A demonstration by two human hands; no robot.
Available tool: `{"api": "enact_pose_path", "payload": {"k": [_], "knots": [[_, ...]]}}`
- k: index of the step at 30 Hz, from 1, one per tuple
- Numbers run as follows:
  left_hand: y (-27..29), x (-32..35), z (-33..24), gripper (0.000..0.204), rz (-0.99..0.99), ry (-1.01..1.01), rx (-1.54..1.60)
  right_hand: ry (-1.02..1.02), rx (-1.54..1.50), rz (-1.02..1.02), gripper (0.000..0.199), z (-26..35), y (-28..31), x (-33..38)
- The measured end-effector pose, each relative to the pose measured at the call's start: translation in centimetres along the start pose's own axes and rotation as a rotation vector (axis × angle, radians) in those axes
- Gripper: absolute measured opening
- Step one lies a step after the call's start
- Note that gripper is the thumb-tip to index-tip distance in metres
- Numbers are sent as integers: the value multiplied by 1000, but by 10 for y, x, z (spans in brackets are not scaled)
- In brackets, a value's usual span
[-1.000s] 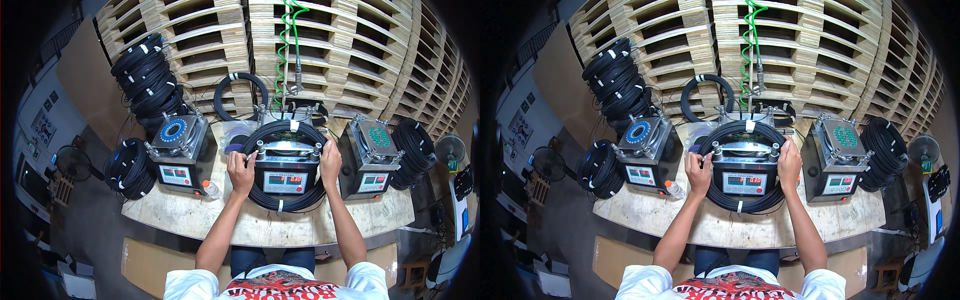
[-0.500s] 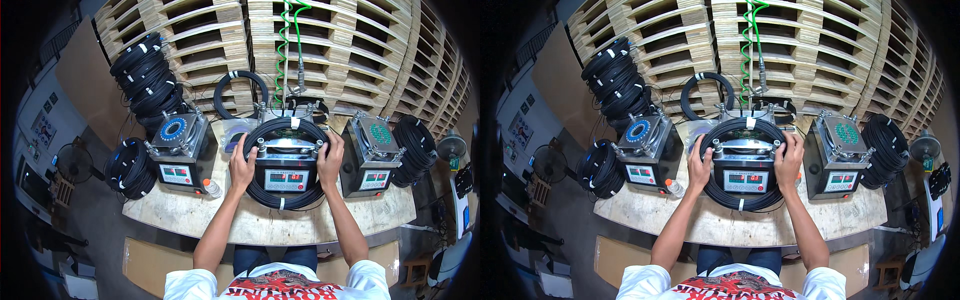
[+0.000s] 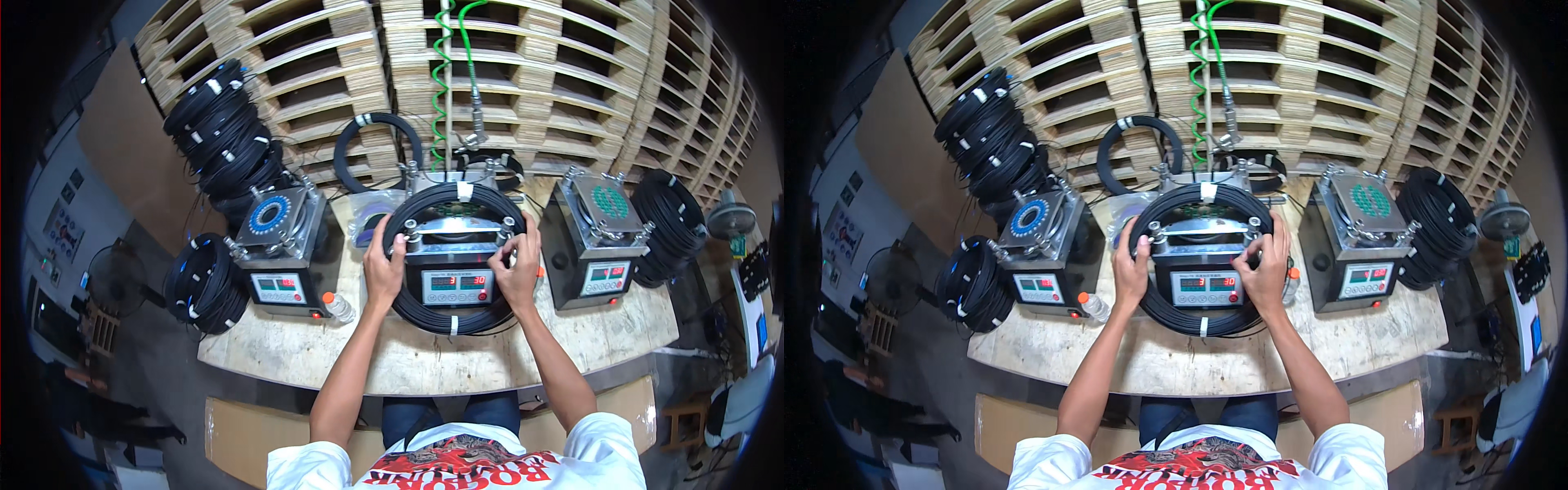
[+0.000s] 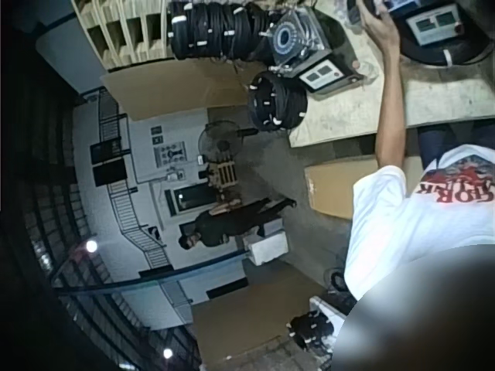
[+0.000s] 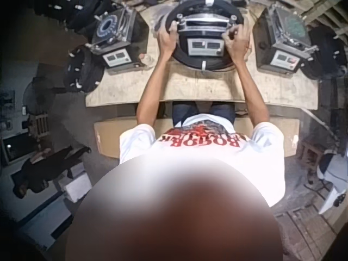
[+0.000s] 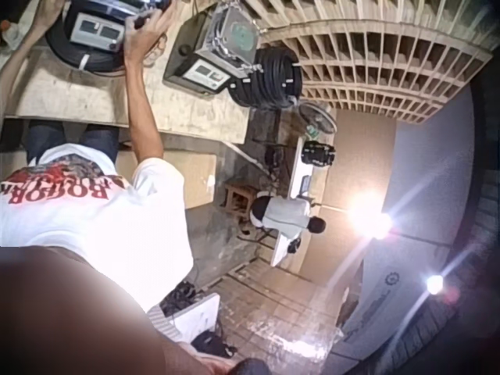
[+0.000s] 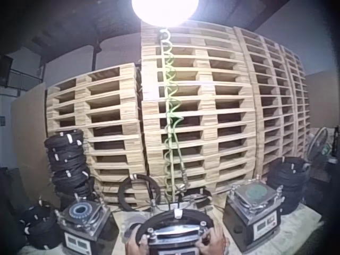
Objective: Polishing fiber optic cable connectors using a specialized polishing machine in a factory setting.
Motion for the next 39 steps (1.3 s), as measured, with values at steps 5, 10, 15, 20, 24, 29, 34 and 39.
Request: {"api": "enact_pose_path", "payload": {"k": [5, 10, 15, 20, 24, 29, 34, 39], "knots": [[1, -2, -6, 55, -3, 5, 13, -26, -120, 48, 15, -5, 11, -3], [-2, 1, -4, 57, -9, 9, 27, -140, -260, 97, 28, -19, 25, -10], [-2, 1, -2, 56, -6, 0, 26, 43, 169, -121, 32, 13, 51, -4], [-2, 1, -3, 56, 0, 22, 51, -257, 12, 151, 22, -9, 36, -12], [0, 1, -2, 56, -16, -8, 37, -332, 164, 174, 24, 0, 46, -19], [-2, 2, -5, 53, -10, 5, 51, -209, -31, 142, 19, -6, 40, -16], [-1, 5, -3, 52, -26, 12, 29, -280, 15, 176, 18, -16, 37, -14], [-3, 3, -5, 51, -39, -44, 37, -272, -43, 258, 19, -14, 36, -13]]}}
Point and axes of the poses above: each hand's wrist, its own x-axis away from the middle knuckle, its own y-axis out of the back of the hand, z = x × y, the point moved 8 cm from there along -x, towards the middle knuckle, and after that the axes turned 15 degrees about -y, right-handed, at the moved point
